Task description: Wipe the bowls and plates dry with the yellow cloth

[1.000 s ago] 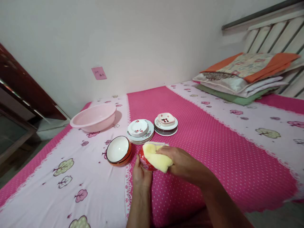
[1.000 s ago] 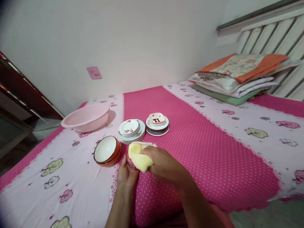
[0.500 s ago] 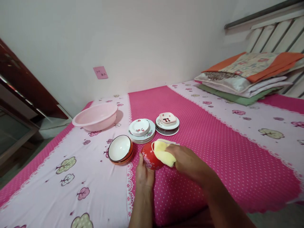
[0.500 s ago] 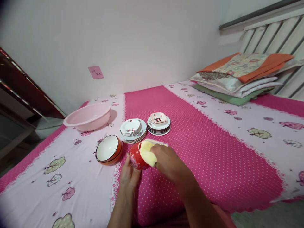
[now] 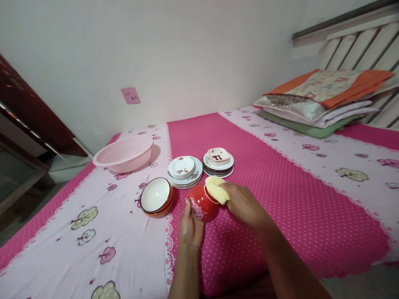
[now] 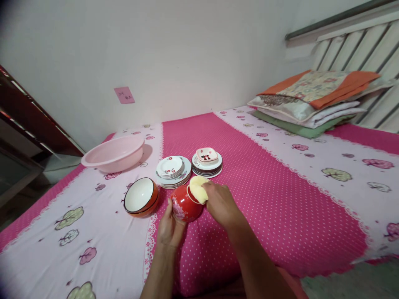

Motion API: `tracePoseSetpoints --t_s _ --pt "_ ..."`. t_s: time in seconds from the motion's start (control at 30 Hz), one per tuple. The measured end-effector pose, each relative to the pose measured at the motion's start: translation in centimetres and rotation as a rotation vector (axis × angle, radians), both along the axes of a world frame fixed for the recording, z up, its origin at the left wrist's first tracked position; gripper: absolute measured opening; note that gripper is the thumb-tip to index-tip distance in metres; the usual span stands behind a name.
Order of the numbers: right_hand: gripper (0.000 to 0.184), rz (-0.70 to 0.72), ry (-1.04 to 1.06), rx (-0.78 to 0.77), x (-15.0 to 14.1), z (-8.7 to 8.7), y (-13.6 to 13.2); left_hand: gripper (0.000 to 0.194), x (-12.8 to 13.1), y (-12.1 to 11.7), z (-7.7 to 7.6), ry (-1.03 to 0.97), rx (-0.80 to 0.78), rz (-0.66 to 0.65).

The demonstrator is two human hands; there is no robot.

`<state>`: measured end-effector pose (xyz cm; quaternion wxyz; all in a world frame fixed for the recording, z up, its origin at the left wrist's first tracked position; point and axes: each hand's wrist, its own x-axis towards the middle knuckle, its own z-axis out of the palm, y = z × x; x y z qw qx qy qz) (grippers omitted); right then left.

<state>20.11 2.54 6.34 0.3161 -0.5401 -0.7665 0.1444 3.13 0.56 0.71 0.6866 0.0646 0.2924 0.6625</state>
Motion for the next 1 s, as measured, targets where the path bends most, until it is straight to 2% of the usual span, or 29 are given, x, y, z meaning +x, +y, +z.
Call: tracePoseSetpoints --t_s 0.07,0.13,0.2,0.27,0.4,0.5,0.57,0.67,0.77,0.87,0.93,1.0 --pt "0.055 -0.035 0.008 0.028 0.1 0.2 -0.1 0.043 -0.2 0.0 0.5 -0.04 0.0 -0.014" --pt "0.064 -0.026 0.068 0.134 -0.3 0.6 -0.3 0.048 -0.3 -0.1 0.9 -0.06 0.027 -0.021" --pt "0.069 0.039 0.126 0.271 -1.1 0.8 -0.5 0.052 -0.2 -0.3 1.1 -0.069 0.055 -0.037" --pt "0.069 0.121 0.125 0.338 -2.2 0.6 -0.8 0.057 -0.2 -0.4 1.2 -0.075 0.082 -0.065" --pt "0.048 0.236 -0.003 0.267 -4.3 -0.7 -1.2 0.061 -0.2 -0.7 1.1 -0.079 0.091 -0.065" --pt "0.029 0.297 -0.04 0.295 -4.8 -1.3 -1.7 0.064 -0.5 -0.7 1.2 -0.13 0.075 -0.034" --pt "0.023 0.346 -0.015 0.36 -4.7 -1.1 -2.4 0.07 -0.9 -0.6 1.3 -0.163 0.066 -0.022" --pt "0.022 0.425 0.032 0.412 -3.9 -0.3 -3.4 0.078 -1.6 -0.5 1.2 -0.169 0.037 -0.025" --pt "0.021 0.439 0.021 0.341 -3.1 0.3 -4.2 0.081 -2.2 -0.3 0.9 -0.172 0.06 -0.054" --pt "0.018 0.417 -0.037 0.192 -2.0 0.4 -4.5 0.072 -2.4 -0.1 1.0 -0.202 0.083 -0.078" --pt "0.017 0.383 -0.068 0.119 -1.1 0.7 -4.6 0.064 -2.5 -0.1 1.2 -0.204 0.101 -0.082" --pt "0.018 0.311 -0.065 0.113 -0.3 1.5 -4.5 0.062 -2.4 -0.2 1.4 -0.186 0.132 -0.077"
